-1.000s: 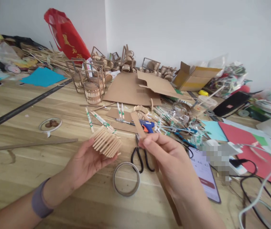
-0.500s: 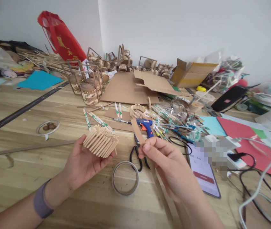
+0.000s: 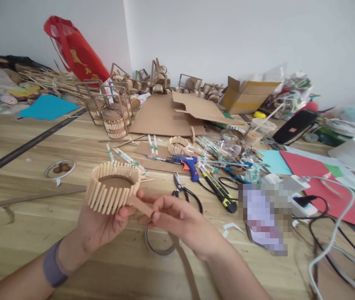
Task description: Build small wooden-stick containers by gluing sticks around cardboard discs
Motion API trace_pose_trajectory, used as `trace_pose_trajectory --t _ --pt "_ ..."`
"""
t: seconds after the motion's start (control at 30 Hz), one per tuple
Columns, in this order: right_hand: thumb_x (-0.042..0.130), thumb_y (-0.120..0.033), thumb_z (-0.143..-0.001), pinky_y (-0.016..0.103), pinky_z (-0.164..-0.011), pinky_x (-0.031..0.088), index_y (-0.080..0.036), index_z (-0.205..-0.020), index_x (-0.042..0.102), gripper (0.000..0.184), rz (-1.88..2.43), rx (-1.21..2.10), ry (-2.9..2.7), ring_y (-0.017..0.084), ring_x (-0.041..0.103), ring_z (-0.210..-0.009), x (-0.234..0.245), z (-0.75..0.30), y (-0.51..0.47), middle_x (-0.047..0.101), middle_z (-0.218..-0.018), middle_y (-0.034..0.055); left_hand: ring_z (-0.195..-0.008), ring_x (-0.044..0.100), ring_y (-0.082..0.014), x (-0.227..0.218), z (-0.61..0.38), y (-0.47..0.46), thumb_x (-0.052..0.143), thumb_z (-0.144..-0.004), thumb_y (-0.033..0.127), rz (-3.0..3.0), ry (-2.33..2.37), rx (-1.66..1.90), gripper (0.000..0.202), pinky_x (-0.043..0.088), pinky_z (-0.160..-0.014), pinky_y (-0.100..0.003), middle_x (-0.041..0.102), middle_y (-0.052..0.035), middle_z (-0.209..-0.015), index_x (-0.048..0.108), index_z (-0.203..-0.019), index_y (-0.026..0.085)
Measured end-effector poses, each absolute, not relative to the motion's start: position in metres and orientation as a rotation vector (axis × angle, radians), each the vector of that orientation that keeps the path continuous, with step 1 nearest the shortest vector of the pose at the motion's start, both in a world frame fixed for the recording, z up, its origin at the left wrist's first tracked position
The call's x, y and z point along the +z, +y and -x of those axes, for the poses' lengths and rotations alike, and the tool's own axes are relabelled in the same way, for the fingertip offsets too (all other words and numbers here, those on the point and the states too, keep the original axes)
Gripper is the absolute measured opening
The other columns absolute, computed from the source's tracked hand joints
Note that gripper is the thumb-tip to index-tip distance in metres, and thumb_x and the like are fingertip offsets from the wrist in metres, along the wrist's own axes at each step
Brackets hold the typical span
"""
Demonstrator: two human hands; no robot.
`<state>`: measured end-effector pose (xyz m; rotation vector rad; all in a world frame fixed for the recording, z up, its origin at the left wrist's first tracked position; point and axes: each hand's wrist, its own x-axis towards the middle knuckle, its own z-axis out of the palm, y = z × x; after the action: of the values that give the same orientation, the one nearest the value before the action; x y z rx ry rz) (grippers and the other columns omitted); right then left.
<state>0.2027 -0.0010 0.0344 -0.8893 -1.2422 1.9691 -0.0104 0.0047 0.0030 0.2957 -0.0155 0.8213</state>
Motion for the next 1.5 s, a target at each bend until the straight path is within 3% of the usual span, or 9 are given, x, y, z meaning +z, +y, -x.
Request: trace_pose_trajectory --t 0.23,0.6,0.77,0.87,1.0,1.07,1.2,1.37,1.5 --pt "0.075 -0.039 -0.083 0.034 -0.095 0.042 -0.02 -0.081 0.061 0.024 0.787 1.923 -1.277 0.018 0.061 -0.102 0.027 -0.2 -0.001 0.062 -0.123 0.0058 -0.085 0.074 -0.0178 0.003 0.011 0.005 0.056 -0.086 0.048 -0.268 0.031 0.831 0.059 0.057 -0.078 -0.016 0.073 -0.0168 -0.114 0.063 -0.119 0.0" --pt "0.072 -0.034 -0.086 0.029 -0.081 0.048 -0.02 -0.082 0.065 0.017 0.611 1.948 -1.126 0.015 0.064 -0.086 0.016 -0.195 0.0 0.065 -0.094 0.0029 -0.086 0.074 -0.0224 -0.006 0.006 0.007 0.057 -0.085 0.056 -0.319 0.053 0.878 0.069 0.056 -0.078 -0.024 0.075 -0.0194 -0.099 0.062 -0.119 -0.004" --pt "0.075 -0.036 -0.083 0.032 -0.078 0.051 -0.02 -0.081 0.064 0.02 0.633 1.975 -1.045 0.017 0.065 -0.087 0.013 -0.194 -0.001 0.066 -0.1 0.0034 -0.093 0.074 -0.0236 -0.012 0.009 0.008 0.058 -0.085 0.056 -0.314 0.119 0.89 0.061 0.055 -0.085 -0.025 0.076 -0.0173 -0.103 0.066 -0.114 0.003" --pt "0.079 -0.041 -0.079 0.031 -0.084 0.047 -0.02 -0.079 0.064 0.025 0.713 1.92 -1.153 0.017 0.06 -0.093 0.013 -0.197 0.0 0.066 -0.093 0.0028 -0.094 0.073 -0.0241 -0.008 0.009 0.009 0.058 -0.085 0.056 -0.316 0.211 0.981 0.055 0.054 -0.09 -0.028 0.076 -0.0145 -0.101 0.068 -0.109 0.008" --pt "0.076 -0.042 -0.081 0.029 -0.08 0.044 -0.019 -0.078 0.061 0.028 0.788 1.883 -1.365 0.017 0.059 -0.091 0.014 -0.194 0.0 0.067 -0.104 0.0054 -0.096 0.072 -0.0273 -0.001 0.005 0.006 0.061 -0.083 0.06 -0.357 0.36 1.174 0.054 0.054 -0.088 -0.033 0.076 -0.0148 -0.101 0.068 -0.107 0.012" --pt "0.072 -0.042 -0.084 0.034 -0.089 0.043 -0.02 -0.079 0.06 0.026 0.786 1.821 -1.493 0.019 0.059 -0.1 0.016 -0.191 -0.001 0.067 -0.11 0.007 -0.099 0.071 -0.0297 0.002 0.003 0.004 0.063 -0.081 0.062 -0.374 0.422 1.229 0.056 0.053 -0.088 -0.037 0.075 -0.0143 -0.106 0.067 -0.109 0.015" --pt "0.068 -0.041 -0.088 0.043 -0.109 0.03 -0.022 -0.078 0.063 0.022 0.768 1.652 -1.73 0.023 0.05 -0.123 0.024 -0.186 0.0 0.068 -0.113 0.007 -0.104 0.068 -0.0327 0.002 0.001 0.001 0.062 -0.081 0.065 -0.425 0.434 1.269 0.054 0.05 -0.093 -0.044 0.075 -0.011 -0.106 0.069 -0.108 0.018" --pt "0.067 -0.045 -0.088 0.038 -0.098 0.043 -0.021 -0.077 0.062 0.026 0.783 1.662 -1.766 0.021 0.062 -0.105 0.032 -0.179 -0.001 0.071 -0.105 0.0065 -0.103 0.068 -0.0309 -0.002 0.002 0.003 0.063 -0.08 0.066 -0.476 0.424 1.217 0.059 0.05 -0.09 -0.04 0.075 -0.0127 -0.106 0.068 -0.111 0.016" --pt "0.068 -0.041 -0.088 0.034 -0.093 0.046 -0.02 -0.076 0.064 0.024 0.778 1.697 -1.79 0.02 0.064 -0.105 0.039 -0.177 -0.006 0.074 -0.104 0.0075 -0.105 0.068 -0.0293 -0.002 0.002 0.007 0.066 -0.08 0.061 -0.391 0.425 1.263 0.05 0.048 -0.096 -0.038 0.075 -0.0073 -0.106 0.067 -0.108 0.02"
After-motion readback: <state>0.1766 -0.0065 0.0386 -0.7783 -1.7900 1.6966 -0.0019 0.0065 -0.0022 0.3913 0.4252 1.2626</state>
